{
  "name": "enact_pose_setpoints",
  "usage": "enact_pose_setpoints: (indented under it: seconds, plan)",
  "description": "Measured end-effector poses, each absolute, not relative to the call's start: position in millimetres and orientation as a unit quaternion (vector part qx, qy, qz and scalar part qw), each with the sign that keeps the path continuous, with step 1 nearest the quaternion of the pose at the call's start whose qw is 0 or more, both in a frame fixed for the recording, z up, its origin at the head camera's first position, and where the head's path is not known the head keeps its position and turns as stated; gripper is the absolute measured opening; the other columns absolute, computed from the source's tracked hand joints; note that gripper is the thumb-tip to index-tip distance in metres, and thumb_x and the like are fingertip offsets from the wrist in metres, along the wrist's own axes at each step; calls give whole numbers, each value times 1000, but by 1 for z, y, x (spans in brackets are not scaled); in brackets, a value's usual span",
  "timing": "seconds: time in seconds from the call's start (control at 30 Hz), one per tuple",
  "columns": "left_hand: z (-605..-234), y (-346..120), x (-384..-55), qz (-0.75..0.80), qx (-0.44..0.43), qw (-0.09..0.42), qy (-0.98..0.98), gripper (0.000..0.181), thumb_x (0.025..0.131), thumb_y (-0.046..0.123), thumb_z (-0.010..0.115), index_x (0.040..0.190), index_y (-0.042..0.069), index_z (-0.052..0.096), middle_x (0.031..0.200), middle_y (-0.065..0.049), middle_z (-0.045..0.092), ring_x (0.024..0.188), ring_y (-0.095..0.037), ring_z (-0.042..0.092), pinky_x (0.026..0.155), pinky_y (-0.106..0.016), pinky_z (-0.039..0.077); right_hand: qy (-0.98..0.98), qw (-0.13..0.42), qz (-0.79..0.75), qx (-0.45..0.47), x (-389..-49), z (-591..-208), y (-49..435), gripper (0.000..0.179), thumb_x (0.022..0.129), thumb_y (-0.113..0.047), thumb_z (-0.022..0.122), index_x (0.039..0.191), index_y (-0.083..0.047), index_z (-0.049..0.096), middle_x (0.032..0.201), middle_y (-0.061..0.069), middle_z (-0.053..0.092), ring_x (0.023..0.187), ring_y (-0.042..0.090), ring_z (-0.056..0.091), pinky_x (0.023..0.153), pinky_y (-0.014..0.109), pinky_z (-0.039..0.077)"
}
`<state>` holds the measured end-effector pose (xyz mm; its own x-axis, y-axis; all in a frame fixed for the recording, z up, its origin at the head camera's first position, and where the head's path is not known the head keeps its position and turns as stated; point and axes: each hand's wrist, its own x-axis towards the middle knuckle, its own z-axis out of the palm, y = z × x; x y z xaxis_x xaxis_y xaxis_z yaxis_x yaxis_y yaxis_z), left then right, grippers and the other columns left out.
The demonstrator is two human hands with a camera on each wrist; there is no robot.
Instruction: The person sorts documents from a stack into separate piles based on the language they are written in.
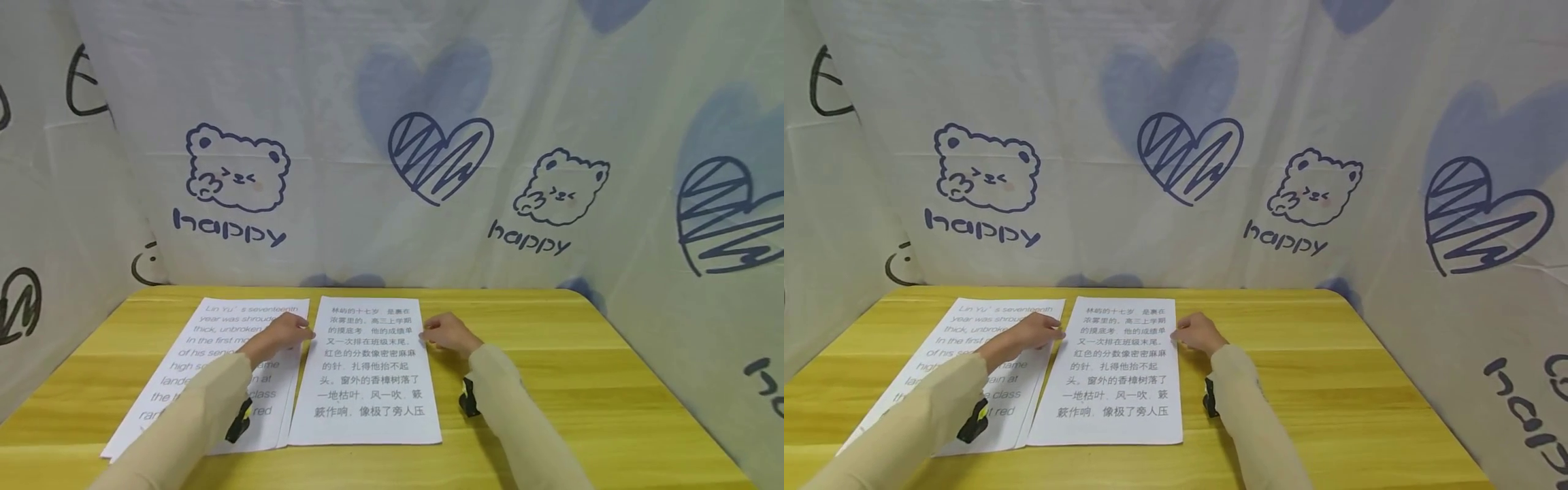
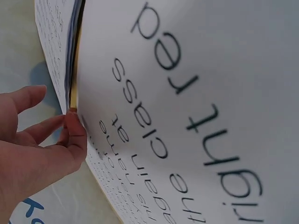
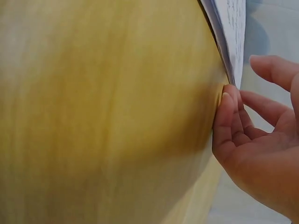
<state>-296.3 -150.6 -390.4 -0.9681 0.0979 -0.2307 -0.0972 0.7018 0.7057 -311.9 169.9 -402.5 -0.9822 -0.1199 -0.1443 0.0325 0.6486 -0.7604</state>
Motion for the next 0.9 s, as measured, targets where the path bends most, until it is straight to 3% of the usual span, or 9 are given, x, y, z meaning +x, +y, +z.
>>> enact_pose_setpoints:
  seconds: [0.37,0.5,0.67,0.83,0.9]
  plan:
    - [-399,-156,-296,420,20,155,894,53,93,16,60,136,-12,45,139,-30,42,124,-44,46,101,-50,39,916,96,-389,-31,-310,-404,164,42,88,-13,67,127,3,60,104,10,62,81,20,52,72,31,42]
    - [-396,-153,-295,413,23,157,897,52,93,15,59,135,-12,45,140,-30,42,127,-44,42,104,-51,36,919,92,-382,-29,-310,-401,162,27,88,-12,67,113,0,67,89,8,60,72,19,50,65,30,39]
    - [-391,-149,-292,398,30,160,903,52,93,14,59,135,-13,45,141,-30,41,128,-43,41,106,-50,33,920,90,-382,-21,-309,-400,158,10,89,-11,65,92,-2,68,81,6,58,63,17,48,60,27,39]
    - [-386,-148,-290,395,23,163,904,48,92,13,60,131,-13,50,136,-29,47,108,-30,55,93,-42,45,914,90,-395,-24,-309,-399,155,14,90,-9,64,99,0,70,86,7,62,69,18,52,62,28,43]
    - [-385,-148,-291,387,28,161,908,30,91,12,62,111,-10,63,108,-23,61,85,-21,55,77,-34,47,911,92,-401,-28,-309,-398,155,20,90,-8,63,106,2,69,92,8,64,76,19,54,67,30,47]
